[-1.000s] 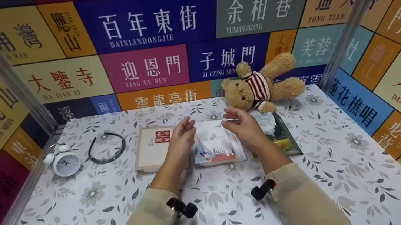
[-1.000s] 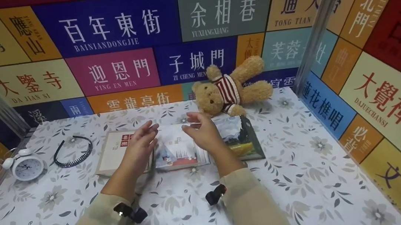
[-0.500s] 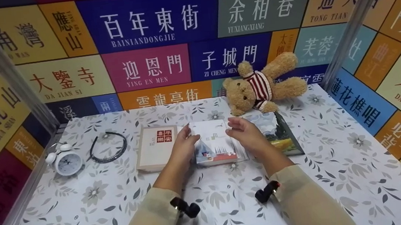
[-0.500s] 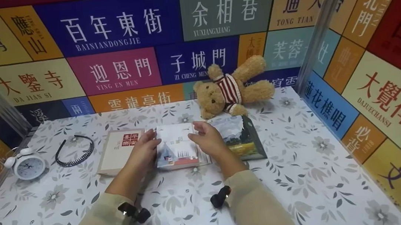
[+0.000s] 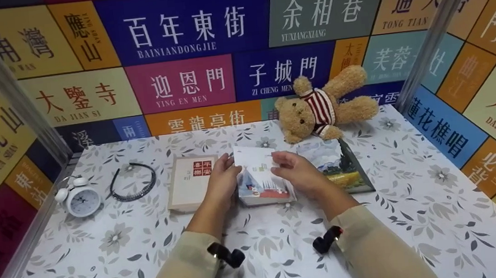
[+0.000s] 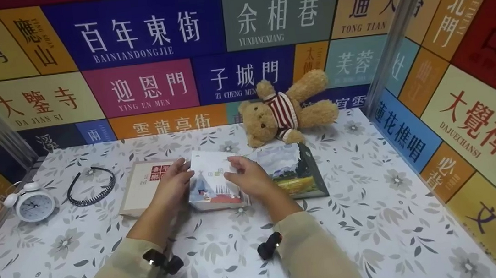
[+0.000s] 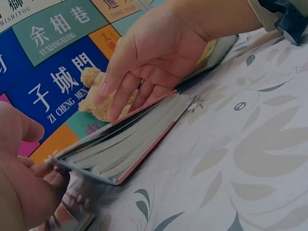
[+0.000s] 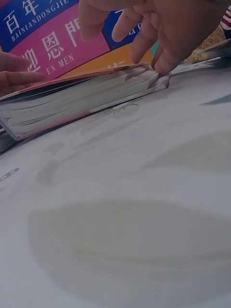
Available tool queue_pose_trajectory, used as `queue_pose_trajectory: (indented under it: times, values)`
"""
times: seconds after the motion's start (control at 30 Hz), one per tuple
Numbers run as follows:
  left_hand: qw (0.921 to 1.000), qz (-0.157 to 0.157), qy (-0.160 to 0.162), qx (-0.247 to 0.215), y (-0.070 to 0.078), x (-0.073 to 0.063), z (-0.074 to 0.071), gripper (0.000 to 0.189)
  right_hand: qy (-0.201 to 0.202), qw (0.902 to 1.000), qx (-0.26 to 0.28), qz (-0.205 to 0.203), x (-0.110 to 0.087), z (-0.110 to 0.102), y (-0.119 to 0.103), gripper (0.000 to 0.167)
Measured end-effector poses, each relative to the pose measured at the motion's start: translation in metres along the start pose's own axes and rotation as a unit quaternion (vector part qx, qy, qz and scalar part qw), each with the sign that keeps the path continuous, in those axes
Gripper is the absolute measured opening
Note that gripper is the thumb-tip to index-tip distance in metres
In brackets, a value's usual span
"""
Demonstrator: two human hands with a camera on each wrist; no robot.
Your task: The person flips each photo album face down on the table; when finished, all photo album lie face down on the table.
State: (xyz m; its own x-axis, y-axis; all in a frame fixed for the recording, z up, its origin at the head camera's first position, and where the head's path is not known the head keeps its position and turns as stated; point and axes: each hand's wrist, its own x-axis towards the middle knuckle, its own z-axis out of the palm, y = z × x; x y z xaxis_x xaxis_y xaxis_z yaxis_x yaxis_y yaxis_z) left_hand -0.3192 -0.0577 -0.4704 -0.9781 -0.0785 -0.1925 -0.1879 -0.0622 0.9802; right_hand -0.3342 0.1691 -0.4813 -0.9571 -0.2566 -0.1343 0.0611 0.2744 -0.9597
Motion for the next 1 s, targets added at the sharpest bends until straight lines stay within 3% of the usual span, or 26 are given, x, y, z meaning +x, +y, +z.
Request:
queue_pose_trajectory:
  times: [0.23, 0.43, 0.6, 0.83, 1.0]
  values:
    - [0.9993, 0.01, -0.032, -0.019, 0.003, -0.002, 0.002, 0.068, 0.007, 0.9999, -0.008, 0.004, -0.002, 0.001, -0.003, 0.061]
    - [0.9959, -0.019, -0.06, -0.065, 0.004, -0.005, 0.0, 0.066, -0.016, 0.9967, -0.079, -0.008, -0.007, 0.002, -0.01, 0.06]
    - [0.9939, -0.001, -0.07, -0.085, 0.008, -0.009, 0.0, 0.065, -0.024, 0.9915, -0.126, -0.025, -0.012, 0.005, -0.02, 0.057]
    - [0.9878, 0.062, -0.099, -0.103, 0.019, -0.02, 0.003, 0.064, -0.052, 0.9935, -0.08, -0.061, -0.025, 0.012, -0.039, 0.062]
    - [0.9875, 0.092, -0.119, -0.046, 0.025, -0.029, 0.007, 0.063, -0.08, 0.9901, 0.018, -0.114, -0.032, 0.018, -0.051, 0.06]
